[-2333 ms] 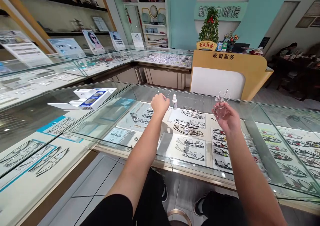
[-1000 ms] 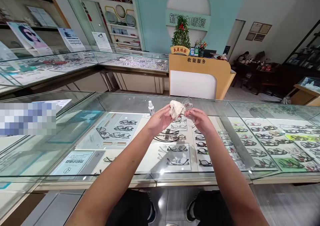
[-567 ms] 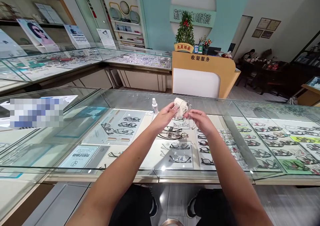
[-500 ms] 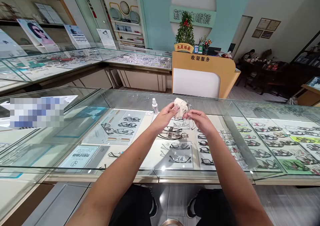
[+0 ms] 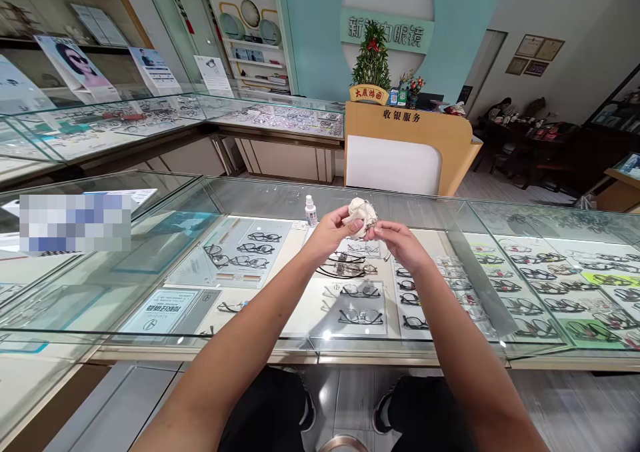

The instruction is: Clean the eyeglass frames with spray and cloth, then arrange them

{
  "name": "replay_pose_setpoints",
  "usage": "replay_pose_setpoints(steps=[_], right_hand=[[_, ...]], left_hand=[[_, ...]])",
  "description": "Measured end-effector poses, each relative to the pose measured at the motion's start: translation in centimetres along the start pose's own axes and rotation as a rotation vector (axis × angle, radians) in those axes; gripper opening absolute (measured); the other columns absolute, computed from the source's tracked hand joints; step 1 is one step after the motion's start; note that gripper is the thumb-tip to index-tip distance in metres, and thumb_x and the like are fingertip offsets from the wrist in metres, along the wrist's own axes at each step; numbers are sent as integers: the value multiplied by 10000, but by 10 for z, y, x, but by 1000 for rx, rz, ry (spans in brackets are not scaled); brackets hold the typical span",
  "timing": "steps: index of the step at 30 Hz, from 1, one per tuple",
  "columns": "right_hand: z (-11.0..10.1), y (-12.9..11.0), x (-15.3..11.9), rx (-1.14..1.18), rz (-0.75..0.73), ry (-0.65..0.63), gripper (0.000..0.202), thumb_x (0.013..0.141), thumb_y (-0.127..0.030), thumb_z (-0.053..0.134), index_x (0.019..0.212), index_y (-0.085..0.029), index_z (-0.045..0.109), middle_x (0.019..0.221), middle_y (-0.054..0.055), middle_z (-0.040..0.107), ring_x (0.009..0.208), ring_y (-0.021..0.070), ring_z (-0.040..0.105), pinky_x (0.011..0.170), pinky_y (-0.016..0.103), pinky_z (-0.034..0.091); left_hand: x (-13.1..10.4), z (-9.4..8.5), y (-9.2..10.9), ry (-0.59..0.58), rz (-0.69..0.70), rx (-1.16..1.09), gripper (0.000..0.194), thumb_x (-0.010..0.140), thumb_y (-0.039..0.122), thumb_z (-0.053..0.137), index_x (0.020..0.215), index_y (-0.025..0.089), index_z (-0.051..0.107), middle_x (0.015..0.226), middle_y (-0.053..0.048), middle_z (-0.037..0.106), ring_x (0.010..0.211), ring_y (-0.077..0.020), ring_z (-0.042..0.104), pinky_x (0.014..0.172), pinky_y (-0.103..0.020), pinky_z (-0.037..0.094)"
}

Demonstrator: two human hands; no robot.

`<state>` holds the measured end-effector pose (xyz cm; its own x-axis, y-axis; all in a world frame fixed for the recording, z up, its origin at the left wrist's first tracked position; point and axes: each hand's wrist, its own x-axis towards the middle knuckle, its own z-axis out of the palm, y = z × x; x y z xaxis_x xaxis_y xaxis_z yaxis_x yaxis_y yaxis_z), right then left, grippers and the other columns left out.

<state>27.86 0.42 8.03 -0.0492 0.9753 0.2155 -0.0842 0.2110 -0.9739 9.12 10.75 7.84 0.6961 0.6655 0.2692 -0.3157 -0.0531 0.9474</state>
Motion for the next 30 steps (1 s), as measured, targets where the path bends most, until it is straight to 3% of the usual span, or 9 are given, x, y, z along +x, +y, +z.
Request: replay_pose_setpoints(steps=[6, 10, 20, 25, 30], right_hand=[[1, 0, 0, 15, 21, -36, 269, 902, -497, 776, 835, -237, 785, 896, 36, 720, 1029, 243, 641, 1031, 381, 416], [3, 1, -1, -5, -4, -62, 256, 925, -485, 764, 858, -241, 796, 916, 31, 725, 1022, 233, 640, 1030, 376, 421], [3, 3, -1, -33, 11, -102, 293, 909, -533, 776, 855, -247, 807, 919, 35, 721, 1007, 240, 641, 1046, 395, 425], [4, 3, -1, -19, 30, -64, 302, 884, -547, 793, 843, -248, 810, 900, 30, 708, 1021, 239, 631, 1052, 380, 413], [4, 1, -1, -11, 15, -62, 285, 896, -526, 785, 837, -248, 810, 904, 31, 704, 1005, 233, 613, 1031, 373, 414]], left_hand=[[-1, 3, 3, -59, 1, -30, 570, 834, 594, 864, 1168, 148, 741, 890, -51, 731, 758, -154, 619, 749, -285, 455], [-1, 3, 1, 0, -9, -47, 551, 827, 613, 861, 1100, 146, 757, 807, -32, 702, 706, -142, 585, 703, -279, 433], [-6, 4, 6, -55, -30, 6, 428, 824, 519, 891, 993, 162, 728, 793, -17, 685, 719, -148, 597, 730, -291, 451], [-7, 9, 6, -26, -8, -23, 530, 791, 490, 920, 1154, 160, 721, 1000, -69, 745, 815, -166, 642, 780, -297, 484], [-8, 11, 9, 35, 2, 21, 499, 773, 478, 931, 1103, 167, 724, 909, -35, 707, 756, -149, 615, 698, -274, 457]])
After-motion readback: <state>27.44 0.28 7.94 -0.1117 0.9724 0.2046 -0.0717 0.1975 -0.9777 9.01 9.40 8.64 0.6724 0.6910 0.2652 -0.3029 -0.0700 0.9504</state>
